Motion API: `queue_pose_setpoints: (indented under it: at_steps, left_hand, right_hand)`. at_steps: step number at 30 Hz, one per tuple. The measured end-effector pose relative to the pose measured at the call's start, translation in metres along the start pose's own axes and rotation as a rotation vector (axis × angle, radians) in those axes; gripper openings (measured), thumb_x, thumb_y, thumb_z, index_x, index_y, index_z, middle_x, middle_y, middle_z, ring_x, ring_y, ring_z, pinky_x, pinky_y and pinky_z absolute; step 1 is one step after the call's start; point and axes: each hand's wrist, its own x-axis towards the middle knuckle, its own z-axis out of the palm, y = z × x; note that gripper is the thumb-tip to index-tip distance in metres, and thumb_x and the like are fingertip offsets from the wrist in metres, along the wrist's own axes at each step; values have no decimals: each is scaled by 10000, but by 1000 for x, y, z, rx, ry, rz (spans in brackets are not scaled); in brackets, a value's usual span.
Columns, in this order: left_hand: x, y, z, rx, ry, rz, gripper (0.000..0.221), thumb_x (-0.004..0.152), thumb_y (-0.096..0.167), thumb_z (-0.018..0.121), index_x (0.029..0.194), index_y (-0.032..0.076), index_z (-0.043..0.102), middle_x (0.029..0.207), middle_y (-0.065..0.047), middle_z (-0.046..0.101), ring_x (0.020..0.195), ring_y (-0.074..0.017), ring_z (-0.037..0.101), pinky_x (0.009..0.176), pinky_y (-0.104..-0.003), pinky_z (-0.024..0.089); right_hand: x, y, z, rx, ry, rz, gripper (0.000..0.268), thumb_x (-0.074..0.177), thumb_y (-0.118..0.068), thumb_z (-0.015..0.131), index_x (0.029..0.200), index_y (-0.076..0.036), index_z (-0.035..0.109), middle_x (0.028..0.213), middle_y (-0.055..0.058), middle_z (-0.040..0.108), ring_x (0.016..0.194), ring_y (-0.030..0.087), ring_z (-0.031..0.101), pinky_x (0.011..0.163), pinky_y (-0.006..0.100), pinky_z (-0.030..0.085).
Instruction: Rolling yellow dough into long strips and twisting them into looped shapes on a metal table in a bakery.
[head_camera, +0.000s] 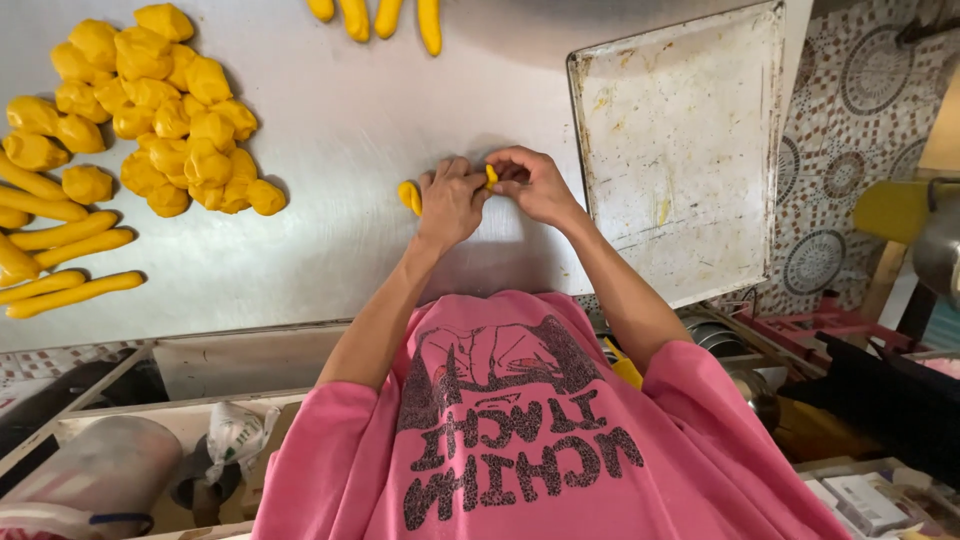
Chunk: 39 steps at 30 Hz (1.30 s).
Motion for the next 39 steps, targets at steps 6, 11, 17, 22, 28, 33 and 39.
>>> queue_pose_setpoints:
  at_steps: [6, 11, 17, 22, 28, 33, 39]
  left_hand:
    - [-13, 2, -53, 24, 113, 7, 471, 827, 206, 823, 1276, 135, 702, 1094, -46, 587, 1101, -279, 552, 893, -497, 474]
    - [-50, -18, -109, 200, 46, 34, 518, 767, 90, 802, 1274, 120, 701, 1227, -58, 567, 1188, -289, 484, 914, -491, 445]
    - [-70, -58, -85, 298, 89, 101, 256, 812, 118, 732, 1066, 142, 729, 1052, -45, 544, 1076, -286, 527, 829, -481, 472]
    - [-104, -66, -87, 236, 135, -24, 262, 821, 277, 756, 1065, 182, 762, 957, -23, 539, 954, -268, 586, 768, -480, 508]
    - [-130, -20, -112, 366, 324, -24, 498, 850, 167, 781, 1314, 52, 641, 1239, -131, 546, 1170, -321, 522, 863, -452, 416]
    - [-127, -44, -71, 299, 411, 15, 447, 818, 127, 772, 1252, 61, 684, 1214, -108, 547, 1074, -307, 540, 782, -429, 421]
    - [-122, -62, -70, 247, 436, 33, 298, 841, 154, 767, 1137, 128, 742, 1070, -22, 544, 962, -248, 549, 738, -407, 426]
  right_hand:
    - [5, 26, -12, -348, 149, 61, 293, 842, -168, 851, 1109, -138, 735, 870, 44, 707, 768, 206, 679, 674, 339, 545]
    - [-13, -1, -17, -806, 201, -290, 475, 807, -233, 889, 1220, -116, 685, 1104, 77, 628, 1009, 353, 618, 787, 479, 531]
    - [-6, 26, 6, -927, 59, -590, 298, 809, -179, 809, 1093, -137, 729, 1028, 50, 626, 986, 303, 563, 828, 438, 468]
    - [-23, 27, 1, -907, 112, -545, 210, 899, -272, 752, 1096, -199, 744, 1009, 9, 624, 941, 262, 592, 830, 417, 459]
    - [-56, 7, 0, -1015, 166, -561, 484, 894, -230, 761, 1341, -75, 657, 1290, 112, 633, 1190, 339, 564, 964, 495, 445]
    - [-64, 12, 30, -1035, 146, -500, 602, 999, -341, 638, 1499, -31, 510, 1517, 173, 514, 1402, 416, 419, 1107, 580, 328]
    - [-81, -4, 54, -1102, 50, -313, 728, 1039, -399, 602, 1592, 16, 373, 1669, 193, 341, 1549, 449, 184, 1245, 621, 111]
